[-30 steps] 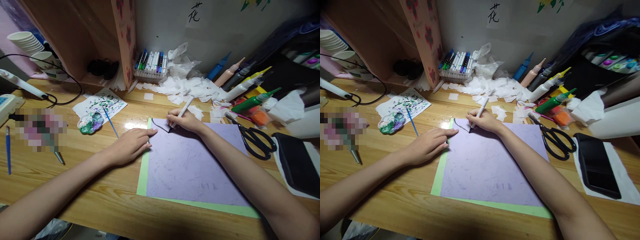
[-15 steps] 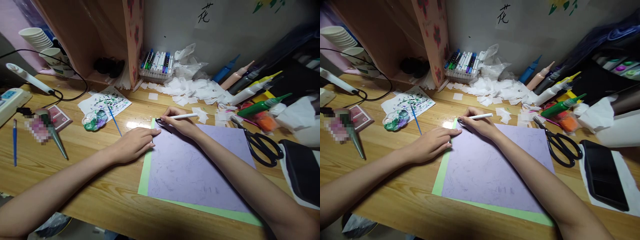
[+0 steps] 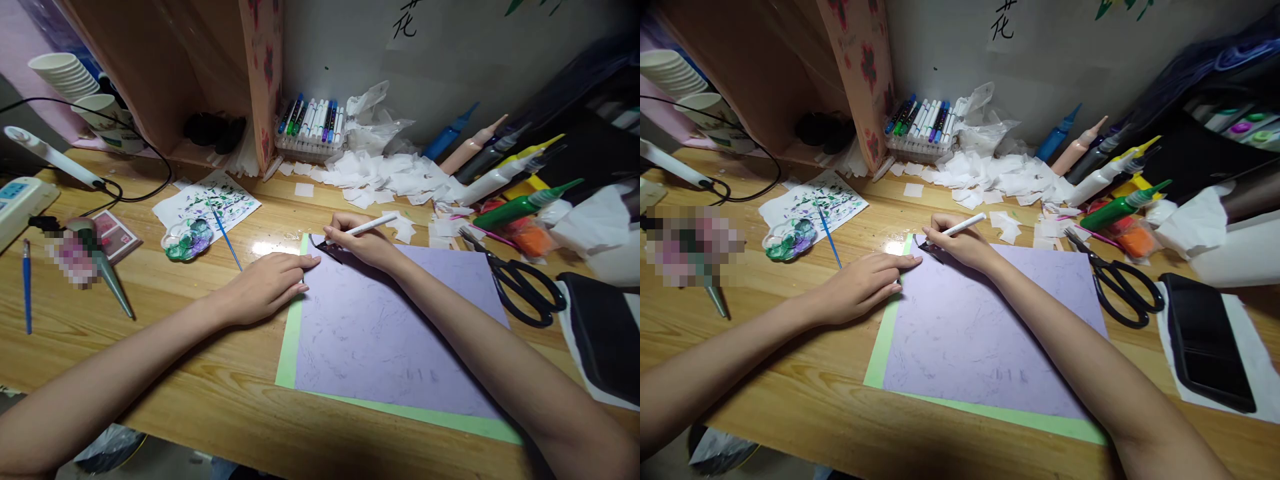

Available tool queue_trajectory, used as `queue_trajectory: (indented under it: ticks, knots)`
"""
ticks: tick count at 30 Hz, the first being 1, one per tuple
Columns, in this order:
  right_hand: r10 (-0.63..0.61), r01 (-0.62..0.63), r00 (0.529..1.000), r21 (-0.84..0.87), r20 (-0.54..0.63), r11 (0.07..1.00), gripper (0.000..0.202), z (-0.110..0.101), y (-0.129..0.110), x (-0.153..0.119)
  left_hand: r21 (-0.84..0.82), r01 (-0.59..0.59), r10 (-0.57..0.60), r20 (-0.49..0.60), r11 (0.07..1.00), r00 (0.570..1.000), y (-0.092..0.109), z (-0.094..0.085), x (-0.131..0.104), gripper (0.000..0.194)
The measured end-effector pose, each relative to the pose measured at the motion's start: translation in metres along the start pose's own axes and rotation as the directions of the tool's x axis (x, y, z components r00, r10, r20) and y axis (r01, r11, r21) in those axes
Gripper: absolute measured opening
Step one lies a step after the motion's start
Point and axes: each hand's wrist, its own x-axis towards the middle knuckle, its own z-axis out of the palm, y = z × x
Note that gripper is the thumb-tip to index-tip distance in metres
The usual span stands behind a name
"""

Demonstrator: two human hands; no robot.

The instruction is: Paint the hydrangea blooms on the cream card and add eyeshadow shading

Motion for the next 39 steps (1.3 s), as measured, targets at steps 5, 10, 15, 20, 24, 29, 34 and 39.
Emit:
queue_trajectory:
  ticks: [5, 10, 15, 20, 24, 29, 34, 39]
  knots:
    - [0.034, -0.035, 0.999, 0.029, 0.023, 0.999, 0.032, -0.003, 0.0, -0.002, -0.011, -0.007, 0.007, -0.01, 1.0, 1.0, 0.001, 0.0, 0.0, 0.024]
    - [0.071, -0.072, 0.996, 0.021, 0.053, 0.997, 0.031, -0.007, -0.002, -0.003, -0.011, -0.006, 0.006, -0.014, 1.0, 1.0, 0.0, 0.0, 0.001, 0.024]
    - [0.074, -0.073, 0.994, -0.014, 0.082, 0.997, 0.029, -0.012, -0.001, -0.003, -0.004, -0.003, 0.003, -0.009, 1.0, 1.0, 0.0, 0.0, 0.0, 0.023]
    - [0.046, -0.042, 0.996, -0.059, 0.075, 0.997, 0.028, -0.015, 0.002, -0.002, 0.003, -0.007, 0.007, -0.007, 1.0, 1.0, 0.0, 0.0, 0.0, 0.022]
    - [0.029, -0.023, 0.996, -0.076, 0.083, 0.997, 0.027, -0.017, 0.002, -0.001, 0.001, -0.003, 0.003, -0.004, 1.0, 1.0, 0.0, 0.0, 0.0, 0.022]
    - [0.037, -0.032, 0.992, -0.048, 0.124, 0.998, 0.026, -0.02, 0.002, -0.002, -0.005, -0.007, 0.007, -0.008, 1.0, 1.0, -0.001, 0.001, 0.0, 0.022]
    - [0.047, -0.051, 0.994, 0.035, 0.102, 0.998, 0.03, -0.021, 0.004, -0.003, -0.007, -0.012, 0.012, -0.011, 1.0, 1.0, -0.001, 0.001, 0.0, 0.021]
    - [0.021, -0.025, 0.999, 0.092, 0.038, 0.995, 0.03, -0.017, 0.005, -0.005, 0.007, -0.004, 0.004, 0.001, 1.0, 1.0, -0.001, 0.0, 0.0, 0.023]
